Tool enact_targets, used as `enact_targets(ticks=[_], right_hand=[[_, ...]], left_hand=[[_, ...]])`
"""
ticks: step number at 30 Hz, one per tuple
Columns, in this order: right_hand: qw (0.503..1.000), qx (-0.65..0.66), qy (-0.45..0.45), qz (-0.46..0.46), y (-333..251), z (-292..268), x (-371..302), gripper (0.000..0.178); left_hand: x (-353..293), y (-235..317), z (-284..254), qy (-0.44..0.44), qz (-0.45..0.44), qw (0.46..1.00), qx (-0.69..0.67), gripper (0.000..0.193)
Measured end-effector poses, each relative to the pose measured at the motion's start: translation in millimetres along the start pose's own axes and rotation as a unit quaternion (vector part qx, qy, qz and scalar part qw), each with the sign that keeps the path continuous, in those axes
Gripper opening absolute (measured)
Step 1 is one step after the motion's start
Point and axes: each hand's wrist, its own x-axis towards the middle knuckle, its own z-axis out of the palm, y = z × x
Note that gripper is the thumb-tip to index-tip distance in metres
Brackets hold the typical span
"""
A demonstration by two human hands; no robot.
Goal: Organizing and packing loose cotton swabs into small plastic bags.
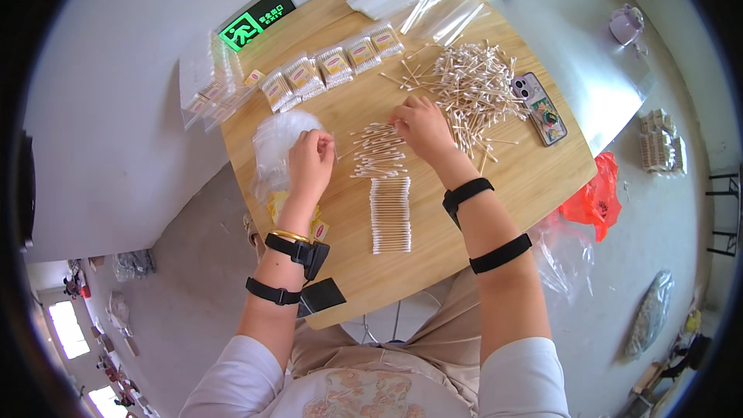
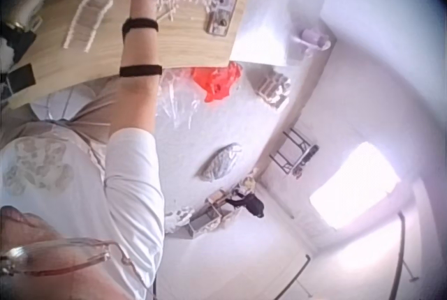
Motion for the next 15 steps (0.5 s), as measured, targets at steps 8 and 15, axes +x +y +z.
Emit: enact_targets(ticks=[8, 15], right_hand=[[0.997, -0.056, 0.055, 0.004, -2, -28, -28, 0.015], [0.988, -0.153, 0.023, 0.023, 7, -32, -46, 0.009]], left_hand=[[0, 35, 28, -0.036, 0.183, 0.982, -0.026, 0.05], [6, 42, 54, -0.132, 0.244, 0.932, 0.232, 0.076]])
